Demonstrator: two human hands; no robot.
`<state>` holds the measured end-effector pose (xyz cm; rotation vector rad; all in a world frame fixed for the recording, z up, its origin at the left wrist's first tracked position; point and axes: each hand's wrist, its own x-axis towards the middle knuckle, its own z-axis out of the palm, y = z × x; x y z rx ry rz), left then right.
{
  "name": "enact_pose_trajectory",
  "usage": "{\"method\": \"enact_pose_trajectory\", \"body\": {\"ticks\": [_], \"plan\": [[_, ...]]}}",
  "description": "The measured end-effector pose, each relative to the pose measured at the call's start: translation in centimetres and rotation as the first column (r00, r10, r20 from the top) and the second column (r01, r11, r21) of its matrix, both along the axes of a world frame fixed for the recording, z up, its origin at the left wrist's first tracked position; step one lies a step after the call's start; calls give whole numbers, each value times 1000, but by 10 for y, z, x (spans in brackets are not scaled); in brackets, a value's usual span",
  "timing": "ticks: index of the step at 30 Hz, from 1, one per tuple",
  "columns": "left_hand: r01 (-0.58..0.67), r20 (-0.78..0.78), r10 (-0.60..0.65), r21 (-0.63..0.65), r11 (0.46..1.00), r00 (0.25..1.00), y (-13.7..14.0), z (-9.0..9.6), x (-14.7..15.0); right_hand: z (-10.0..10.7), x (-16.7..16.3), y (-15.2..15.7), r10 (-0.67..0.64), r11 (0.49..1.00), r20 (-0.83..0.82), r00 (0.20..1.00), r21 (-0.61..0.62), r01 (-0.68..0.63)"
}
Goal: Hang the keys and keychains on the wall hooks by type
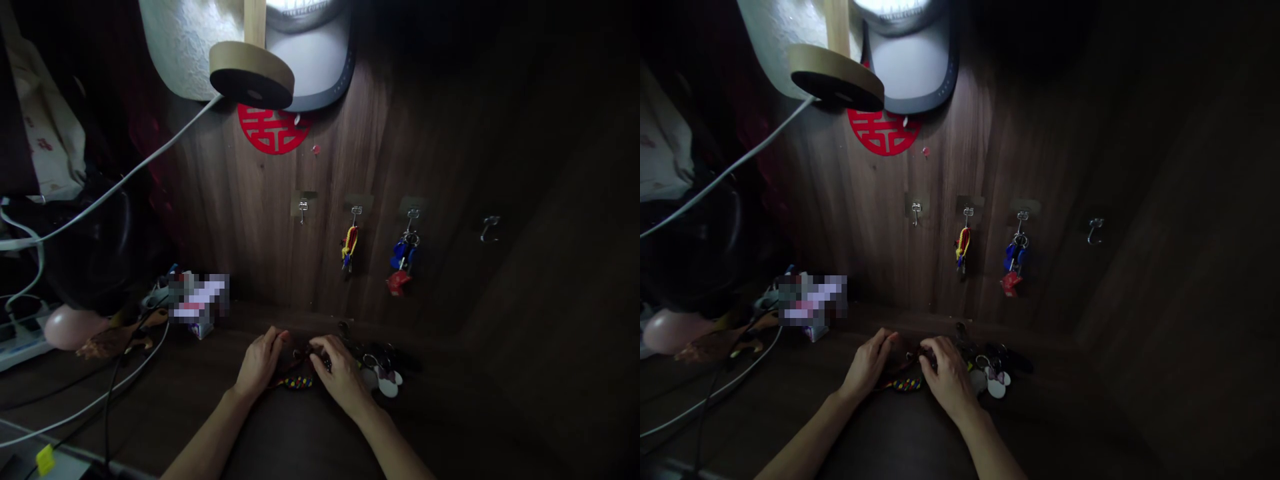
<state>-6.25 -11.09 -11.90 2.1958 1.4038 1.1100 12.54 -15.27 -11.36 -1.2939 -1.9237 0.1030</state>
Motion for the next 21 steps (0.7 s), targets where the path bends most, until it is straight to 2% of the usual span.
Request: {"method": "enact_pose_trajectory", "body": {"ticks": [4, 8, 10, 13, 15, 17, 21], "plan": [[149, -40, -145, 113, 982, 989, -9, 4, 6, 1, -5, -1, 45, 997, 8, 999, -57, -45], [177, -20, -176, 170, 969, 984, -11, 1, 8, 1, -8, 0, 69, 986, 30, 997, -152, -64], [123, 62, -134, 156, 980, 989, -9, 0, 7, 1, -6, 2, 39, 984, -55, 998, -172, -48], [28, 220, -47, 86, 996, 974, -6, -1, 4, 4, 1, 6, 25, 956, -350, 936, -265, -125], [0, 284, -13, 45, 999, 959, -4, 0, 3, 7, 5, 7, 12, 917, -578, 816, -318, -239], [8, 306, -15, 23, 1000, 952, -3, 2, 3, 11, 6, 6, -16, 880, -769, 639, -314, -355], [74, 293, -65, -20, 997, 954, -5, 5, 5, 18, 6, 2, -80, 813, -961, 264, -216, -541]]}}
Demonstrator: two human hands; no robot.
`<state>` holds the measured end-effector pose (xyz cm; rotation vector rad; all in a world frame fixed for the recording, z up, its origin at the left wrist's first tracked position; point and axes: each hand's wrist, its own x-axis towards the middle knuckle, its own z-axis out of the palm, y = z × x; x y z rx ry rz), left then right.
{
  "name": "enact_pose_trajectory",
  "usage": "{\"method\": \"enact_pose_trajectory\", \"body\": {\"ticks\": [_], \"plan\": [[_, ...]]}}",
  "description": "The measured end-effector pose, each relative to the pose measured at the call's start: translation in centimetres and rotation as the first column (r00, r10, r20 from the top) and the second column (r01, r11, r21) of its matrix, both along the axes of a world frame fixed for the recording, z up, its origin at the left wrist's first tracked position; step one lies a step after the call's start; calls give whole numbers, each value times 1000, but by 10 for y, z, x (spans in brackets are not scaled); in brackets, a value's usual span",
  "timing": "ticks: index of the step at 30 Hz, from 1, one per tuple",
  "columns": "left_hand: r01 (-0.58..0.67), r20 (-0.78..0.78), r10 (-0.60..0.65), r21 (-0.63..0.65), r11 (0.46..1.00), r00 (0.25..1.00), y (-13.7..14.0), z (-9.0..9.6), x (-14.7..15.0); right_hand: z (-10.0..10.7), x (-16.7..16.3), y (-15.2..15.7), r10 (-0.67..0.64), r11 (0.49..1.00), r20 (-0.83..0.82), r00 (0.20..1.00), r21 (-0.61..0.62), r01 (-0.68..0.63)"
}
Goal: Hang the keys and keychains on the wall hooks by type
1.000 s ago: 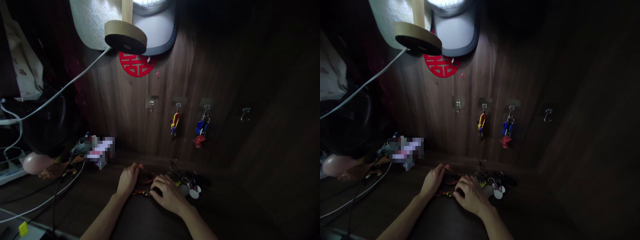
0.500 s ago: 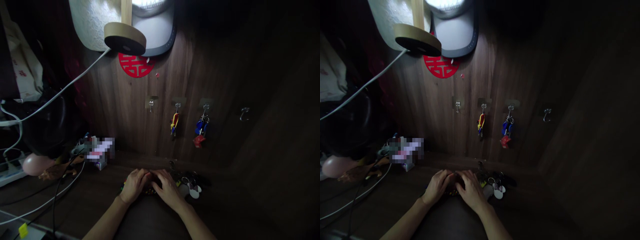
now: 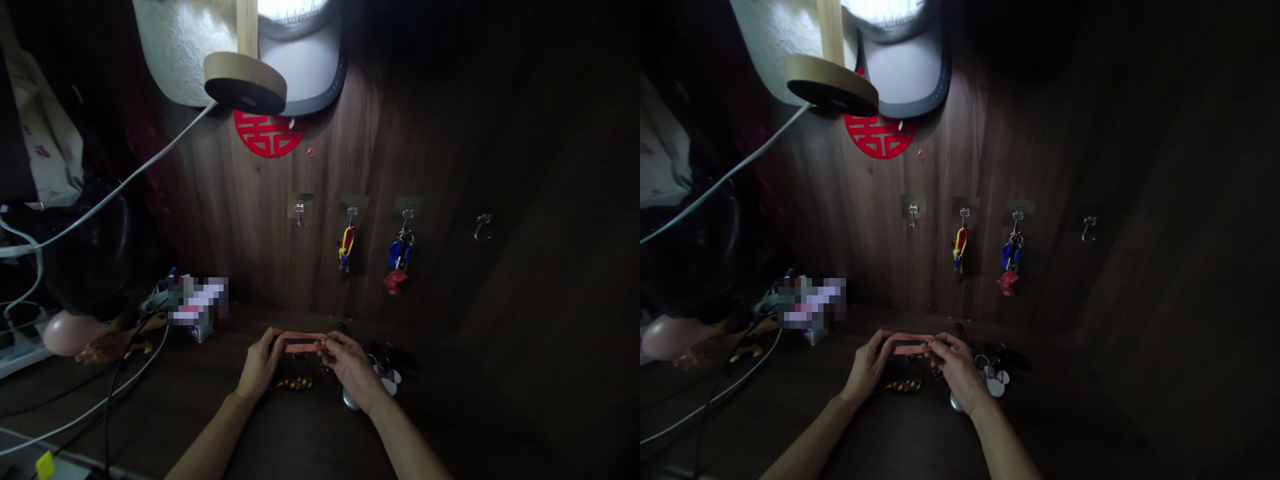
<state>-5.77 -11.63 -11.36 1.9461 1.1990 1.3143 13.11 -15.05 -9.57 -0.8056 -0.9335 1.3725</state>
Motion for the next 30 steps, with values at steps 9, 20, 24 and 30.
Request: {"method": "enact_pose_trajectory", "body": {"ticks": [9, 20, 24, 30], "plan": [[106, -57, -112, -99, 989, 992, -1, 3, 4, -2, 9, 4, -50, 997, -279, 959, -68, 32], [-3, 70, 12, -120, 993, 997, 9, -2, 2, 6, 9, -2, 129, 991, -340, 931, 17, -131], [-29, 62, 37, -126, 992, 997, 10, -4, 1, 8, 11, -3, 158, 987, -335, 929, 35, -155], [-2, 159, 30, -175, 985, 987, 12, -5, 1, 8, 11, -3, 135, 991, -320, 938, 55, -124]]}}
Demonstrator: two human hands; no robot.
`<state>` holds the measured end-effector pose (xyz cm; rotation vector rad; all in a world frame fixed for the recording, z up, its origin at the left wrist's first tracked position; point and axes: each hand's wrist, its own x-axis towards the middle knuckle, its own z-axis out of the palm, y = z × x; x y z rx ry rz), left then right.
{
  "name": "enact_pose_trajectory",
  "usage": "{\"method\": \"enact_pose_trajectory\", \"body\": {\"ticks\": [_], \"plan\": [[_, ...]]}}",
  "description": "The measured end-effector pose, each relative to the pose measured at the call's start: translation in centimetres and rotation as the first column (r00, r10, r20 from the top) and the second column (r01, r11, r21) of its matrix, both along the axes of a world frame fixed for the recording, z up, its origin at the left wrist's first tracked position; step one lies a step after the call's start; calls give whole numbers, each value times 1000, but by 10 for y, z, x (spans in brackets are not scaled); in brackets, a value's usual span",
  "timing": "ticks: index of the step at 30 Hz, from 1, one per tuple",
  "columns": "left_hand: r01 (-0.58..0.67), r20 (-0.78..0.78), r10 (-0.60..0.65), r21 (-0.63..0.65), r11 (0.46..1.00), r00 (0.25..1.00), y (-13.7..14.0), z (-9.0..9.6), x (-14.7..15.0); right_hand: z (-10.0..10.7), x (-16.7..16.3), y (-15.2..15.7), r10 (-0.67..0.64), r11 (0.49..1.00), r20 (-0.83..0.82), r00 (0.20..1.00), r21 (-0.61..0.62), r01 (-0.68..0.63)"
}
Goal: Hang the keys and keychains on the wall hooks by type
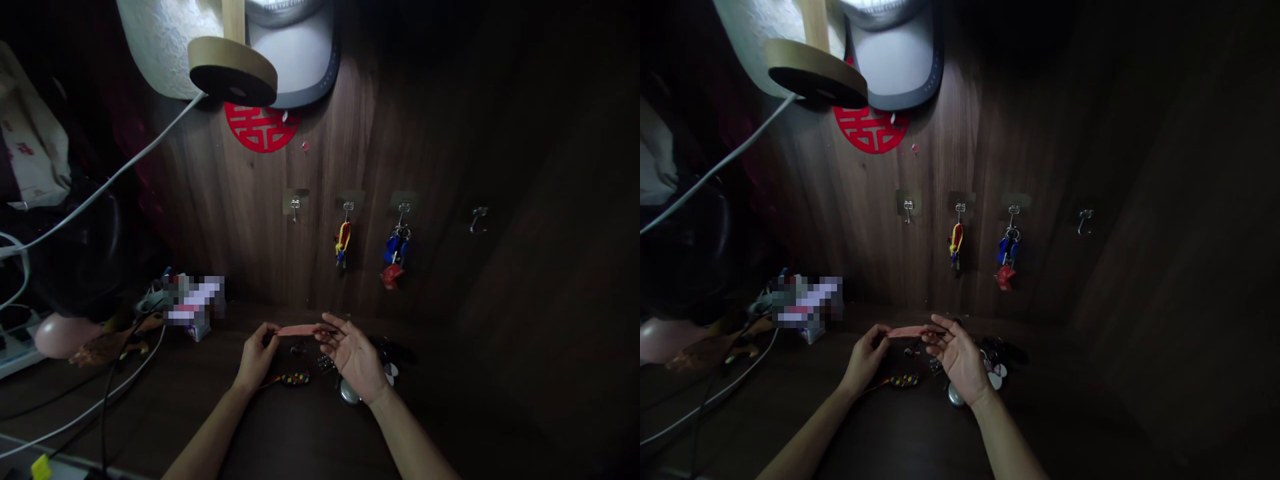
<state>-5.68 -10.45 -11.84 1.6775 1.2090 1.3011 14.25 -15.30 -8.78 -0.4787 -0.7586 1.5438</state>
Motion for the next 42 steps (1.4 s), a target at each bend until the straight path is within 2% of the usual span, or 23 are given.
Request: {"method": "enact_pose_trajectory", "body": {"ticks": [4, 7, 9, 11, 13, 16, 19, 23, 28, 35, 38, 42], "plan": [[87, 206, -68, -84, 993, 976, 0, 2, 0, -4, 2, 3, -125, 992, 23, 992, 7, 125], [207, 364, -130, -183, 961, 922, 1, 3, 0, -8, 3, 7, -240, 970, 106, 965, -12, 242], [335, 526, -171, -234, 913, 833, 0, 4, -1, -12, 2, 10, -286, 955, 171, 943, -28, 295], [471, 677, -200, -243, 848, 708, -1, 4, -3, -15, 2, 12, -324, 940, 212, 922, -35, 338], [576, 764, -216, -237, 783, 608, -2, 6, -5, -17, 2, 13, -364, 925, 231, 902, -27, 380], [666, 811, -231, -241, 705, 538, -3, 9, -9, -20, 2, 15, -408, 907, 244, 880, -2, 422], [698, 827, -239, -233, 678, 508, -2, 10, -13, -21, 3, 15, -420, 902, 248, 873, 12, 431], [703, 819, -249, -239, 670, 516, -1, 8, -15, -20, 2, 15, -426, 901, 240, 872, 27, 433], [670, 777, -268, -248, 700, 569, -2, 6, -13, -18, 2, 13, -406, 913, 197, 892, 34, 408], [537, 674, -248, -258, 804, 695, 0, 2, -7, -8, 2, 13, -410, 911, 179, 894, 37, 410], [484, 582, -269, -249, 839, 767, 2, 1, -5, 5, 3, 16, -436, 900, 281, 855, 115, 421], [503, 443, -364, -251, 827, 820, 2, 3, -3, 31, 6, 25, -462, 886, 490, 739, 297, 357]]}}
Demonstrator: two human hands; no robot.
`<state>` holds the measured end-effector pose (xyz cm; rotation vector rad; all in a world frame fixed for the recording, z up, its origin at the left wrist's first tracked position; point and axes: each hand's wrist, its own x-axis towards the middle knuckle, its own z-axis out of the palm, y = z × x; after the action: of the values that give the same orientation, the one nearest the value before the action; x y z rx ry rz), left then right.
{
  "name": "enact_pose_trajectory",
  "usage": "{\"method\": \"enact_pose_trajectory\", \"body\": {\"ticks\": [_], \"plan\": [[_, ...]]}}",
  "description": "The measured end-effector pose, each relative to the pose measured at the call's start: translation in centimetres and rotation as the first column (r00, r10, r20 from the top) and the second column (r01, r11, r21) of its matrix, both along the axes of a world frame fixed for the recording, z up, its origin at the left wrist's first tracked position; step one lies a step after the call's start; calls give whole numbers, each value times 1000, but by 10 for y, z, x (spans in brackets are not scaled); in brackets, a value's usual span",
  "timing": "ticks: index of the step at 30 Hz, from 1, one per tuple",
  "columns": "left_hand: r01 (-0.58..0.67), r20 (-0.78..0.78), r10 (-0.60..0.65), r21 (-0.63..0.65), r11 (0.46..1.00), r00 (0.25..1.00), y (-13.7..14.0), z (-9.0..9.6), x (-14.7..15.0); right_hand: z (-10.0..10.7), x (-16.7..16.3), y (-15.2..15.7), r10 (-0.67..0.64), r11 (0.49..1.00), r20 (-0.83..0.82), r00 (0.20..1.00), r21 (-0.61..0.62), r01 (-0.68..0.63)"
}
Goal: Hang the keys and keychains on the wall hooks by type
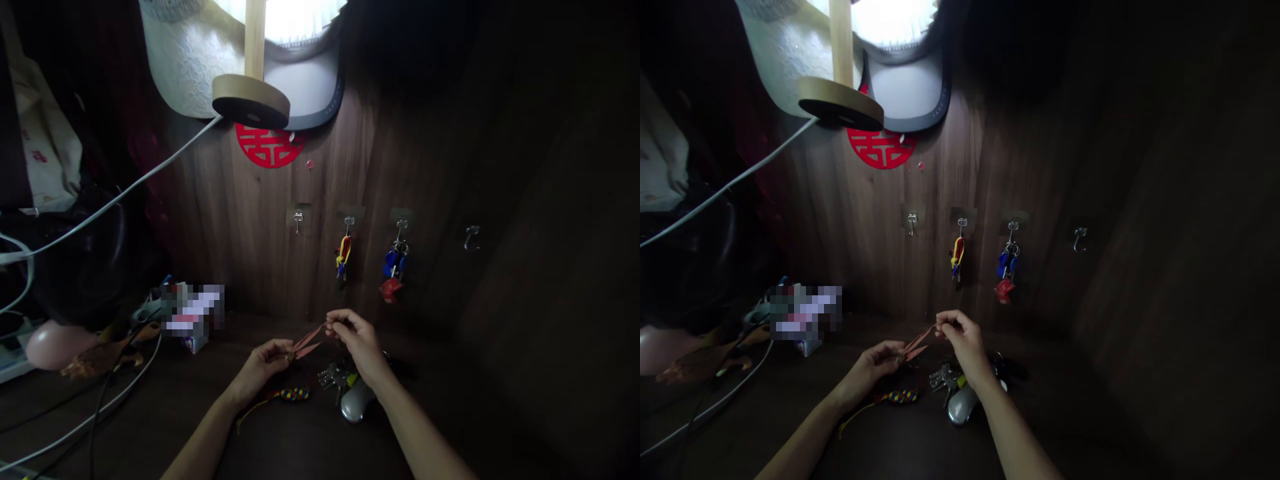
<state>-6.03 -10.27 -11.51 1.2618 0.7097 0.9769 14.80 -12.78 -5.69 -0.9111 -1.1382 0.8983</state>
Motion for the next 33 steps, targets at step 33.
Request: {"method": "enact_pose_trajectory", "body": {"ticks": [33], "plan": [[-43, -36, 42, -38, 998, 998, 7, -6, 0, 147, 54, 93, -309, 897, 413, 857, 425, 119]]}}
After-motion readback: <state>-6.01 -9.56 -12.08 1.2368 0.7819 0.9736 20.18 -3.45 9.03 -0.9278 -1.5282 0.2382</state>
